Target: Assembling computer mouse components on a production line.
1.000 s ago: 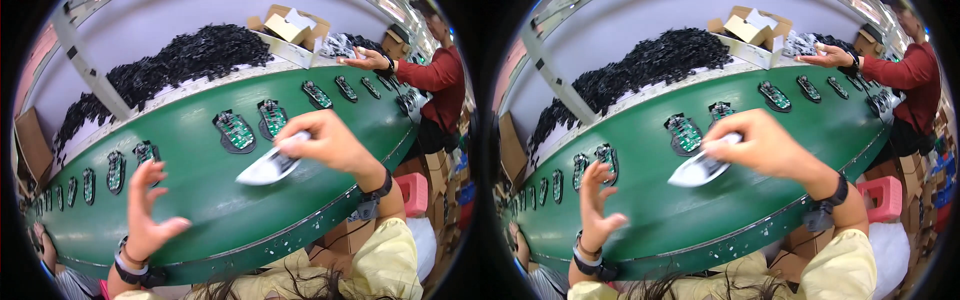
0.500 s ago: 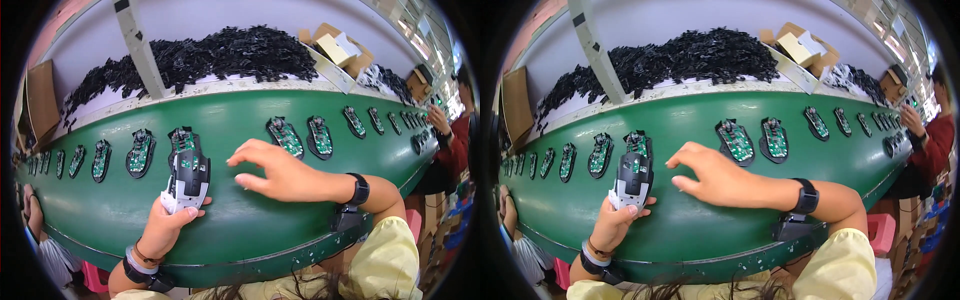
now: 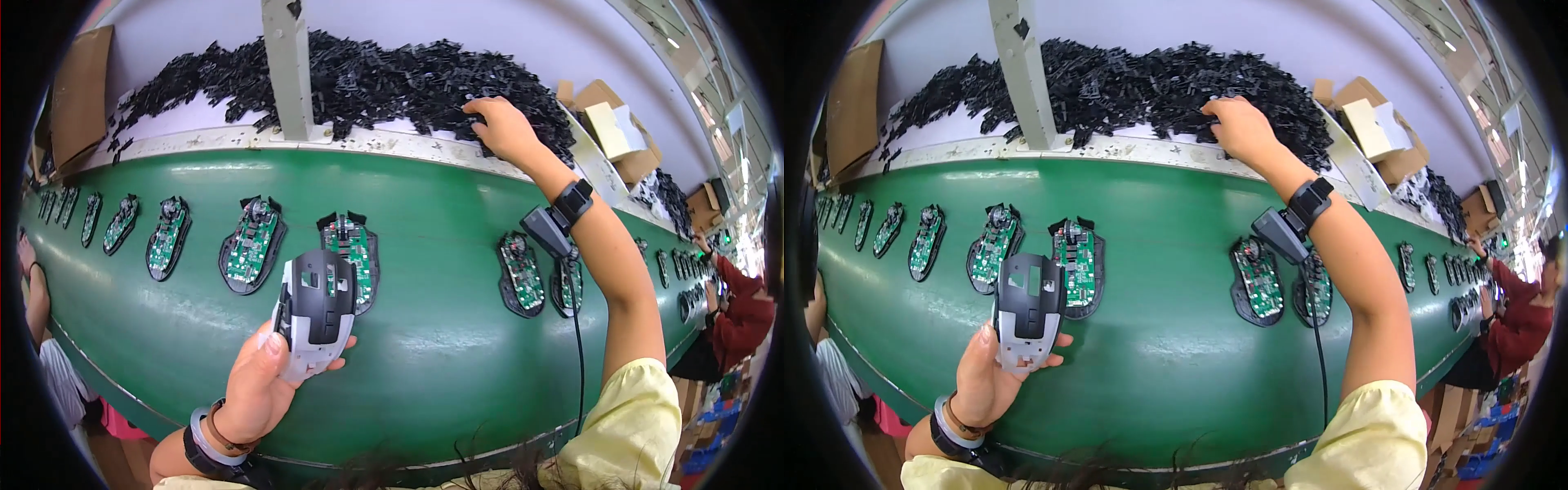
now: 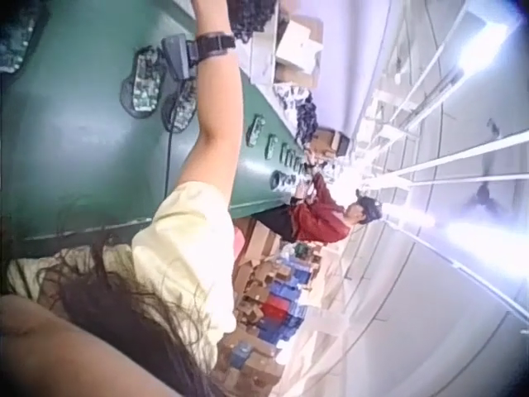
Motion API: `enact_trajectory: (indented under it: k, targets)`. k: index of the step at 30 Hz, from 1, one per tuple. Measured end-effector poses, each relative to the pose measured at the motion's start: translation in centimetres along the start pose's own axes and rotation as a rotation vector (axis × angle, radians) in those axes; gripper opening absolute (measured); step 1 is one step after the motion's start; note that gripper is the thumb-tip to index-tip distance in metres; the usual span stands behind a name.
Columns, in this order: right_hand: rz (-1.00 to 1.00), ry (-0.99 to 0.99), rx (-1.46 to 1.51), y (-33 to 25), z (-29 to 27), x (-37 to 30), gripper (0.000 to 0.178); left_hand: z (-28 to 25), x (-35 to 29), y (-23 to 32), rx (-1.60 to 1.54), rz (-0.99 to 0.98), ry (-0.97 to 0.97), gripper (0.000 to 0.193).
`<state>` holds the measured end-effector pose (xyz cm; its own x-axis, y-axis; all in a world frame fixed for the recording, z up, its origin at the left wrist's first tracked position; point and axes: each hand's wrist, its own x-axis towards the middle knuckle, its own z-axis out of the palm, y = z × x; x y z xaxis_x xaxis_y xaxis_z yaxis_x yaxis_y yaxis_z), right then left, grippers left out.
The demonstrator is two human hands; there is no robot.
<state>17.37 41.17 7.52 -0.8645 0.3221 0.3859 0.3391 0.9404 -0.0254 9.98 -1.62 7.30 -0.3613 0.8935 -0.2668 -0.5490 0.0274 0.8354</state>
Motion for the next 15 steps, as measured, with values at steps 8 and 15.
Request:
enact_trajectory:
  k: [8,15]
  targets:
    - [-0.071,0.019,-0.125,0.4,1.3,1.3,0.032,-0.3,0.7,-0.1,0.023,0.067,0.064,0.078]
    - [0.066,0.033,0.084,-1.3,-1.0,-1.5,0.021,-0.4,0.9,0.1,0.698,0.587,0.101,0.085]
